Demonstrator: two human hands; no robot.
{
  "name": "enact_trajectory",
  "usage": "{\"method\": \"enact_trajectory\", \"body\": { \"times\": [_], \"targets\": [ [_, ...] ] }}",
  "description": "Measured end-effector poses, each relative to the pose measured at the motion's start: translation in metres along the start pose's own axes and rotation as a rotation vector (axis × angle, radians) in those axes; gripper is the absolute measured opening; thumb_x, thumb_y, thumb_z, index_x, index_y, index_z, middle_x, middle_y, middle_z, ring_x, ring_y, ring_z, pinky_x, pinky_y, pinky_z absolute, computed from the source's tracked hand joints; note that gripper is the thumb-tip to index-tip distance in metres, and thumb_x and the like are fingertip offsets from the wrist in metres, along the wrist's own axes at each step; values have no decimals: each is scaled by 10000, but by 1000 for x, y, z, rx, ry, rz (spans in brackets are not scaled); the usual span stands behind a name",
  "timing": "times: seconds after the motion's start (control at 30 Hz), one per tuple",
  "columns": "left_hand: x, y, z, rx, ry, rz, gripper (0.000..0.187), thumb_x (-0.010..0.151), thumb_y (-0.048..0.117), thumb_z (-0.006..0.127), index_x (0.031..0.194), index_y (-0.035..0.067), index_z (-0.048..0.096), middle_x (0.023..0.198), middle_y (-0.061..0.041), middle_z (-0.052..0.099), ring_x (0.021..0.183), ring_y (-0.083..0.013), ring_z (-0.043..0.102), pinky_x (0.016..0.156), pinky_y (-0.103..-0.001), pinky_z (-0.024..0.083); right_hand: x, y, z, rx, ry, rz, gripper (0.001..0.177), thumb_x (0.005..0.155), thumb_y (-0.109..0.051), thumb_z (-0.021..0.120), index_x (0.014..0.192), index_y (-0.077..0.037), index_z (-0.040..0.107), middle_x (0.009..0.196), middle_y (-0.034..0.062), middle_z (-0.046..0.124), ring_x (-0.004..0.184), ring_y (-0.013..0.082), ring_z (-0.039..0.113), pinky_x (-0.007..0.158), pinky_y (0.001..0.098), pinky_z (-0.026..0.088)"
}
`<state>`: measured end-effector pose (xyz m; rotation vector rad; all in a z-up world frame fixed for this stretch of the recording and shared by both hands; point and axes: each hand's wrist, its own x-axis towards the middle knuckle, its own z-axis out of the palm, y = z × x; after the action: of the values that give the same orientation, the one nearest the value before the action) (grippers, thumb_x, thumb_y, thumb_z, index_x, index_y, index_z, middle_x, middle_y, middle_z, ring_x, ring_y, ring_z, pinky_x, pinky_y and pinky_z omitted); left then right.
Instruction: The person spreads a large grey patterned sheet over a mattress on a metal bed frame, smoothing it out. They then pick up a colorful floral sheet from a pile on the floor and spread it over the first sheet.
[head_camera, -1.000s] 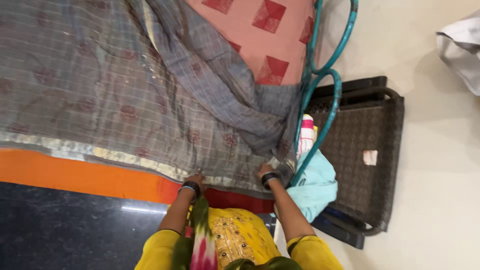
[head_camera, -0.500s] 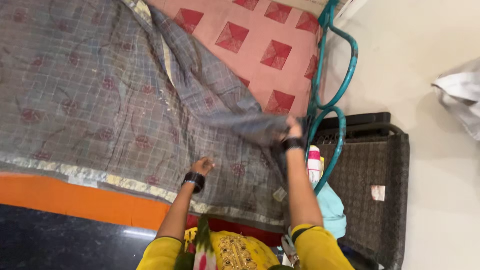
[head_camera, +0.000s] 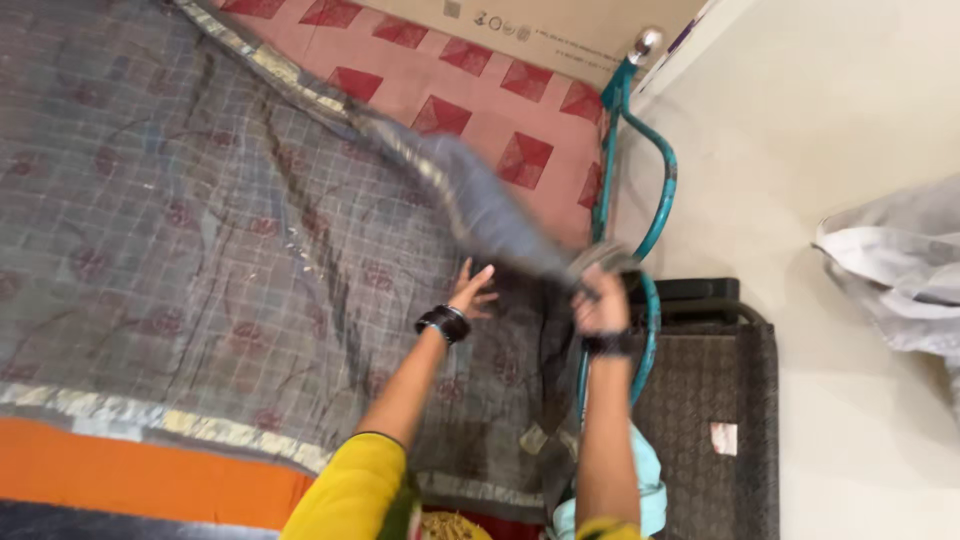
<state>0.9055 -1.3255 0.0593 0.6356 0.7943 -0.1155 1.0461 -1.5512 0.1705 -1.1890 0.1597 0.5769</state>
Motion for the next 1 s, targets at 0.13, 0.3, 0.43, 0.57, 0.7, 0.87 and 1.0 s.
{"method": "enact_trajectory", "body": {
  "times": [0.13,0.3,0.43,0.57,0.7,0.87,1.0],
  "targets": [
    [22,-20,7,202,58,283,845,728,417,773,1450,202,390,1337,-113,626,1210,-309,625,996,-502,481,-75,86,27,-222,144,31,1058,755,-76,782,1536,-300,104,1095,120,647,802,255,698,605,435,610],
    [10,-74,-26,487,83,367,698,734,314,726,1376,128,527,1274,-155,696,1144,-316,671,965,-443,514,-118,135,49,-1400,0,-580,1476,412,-62,960,1577,-219,68,1427,368,458,1067,550,619,769,571,574],
    [-20,-89,-66,634,122,365,561,768,320,707,1272,81,656,1183,-164,757,1064,-308,714,920,-403,537,-87,169,37,-1839,-114,-229,890,787,-84,770,1560,-327,401,1208,210,684,952,423,708,786,531,582],
    [-41,-60,-118,929,318,329,529,880,545,663,1101,76,765,974,-154,777,913,-315,732,843,-421,545,-69,236,31,-1924,-213,-102,323,879,-159,694,1200,-162,736,1030,208,748,926,392,720,782,492,586],
    [-56,-35,-152,1229,384,318,594,938,614,607,1006,56,800,950,-175,764,917,-344,701,828,-451,534,-28,256,33,-1886,-680,172,295,884,-240,739,1126,-78,688,1076,222,687,994,363,673,858,464,556],
    [-58,-17,-151,947,312,529,442,905,494,659,995,75,767,896,-94,806,860,-226,773,801,-358,575,142,87,52,-1087,9,-83,601,846,-148,800,1320,-108,433,1275,205,525,1173,324,550,997,472,488],
    [-47,-2,-143,978,271,581,309,905,391,688,1041,119,744,878,-60,803,831,-193,780,776,-329,587,280,-122,87,-121,114,-621,908,816,-76,850,1476,-131,228,1435,192,396,1316,293,451,1109,478,434]
  ]
}}
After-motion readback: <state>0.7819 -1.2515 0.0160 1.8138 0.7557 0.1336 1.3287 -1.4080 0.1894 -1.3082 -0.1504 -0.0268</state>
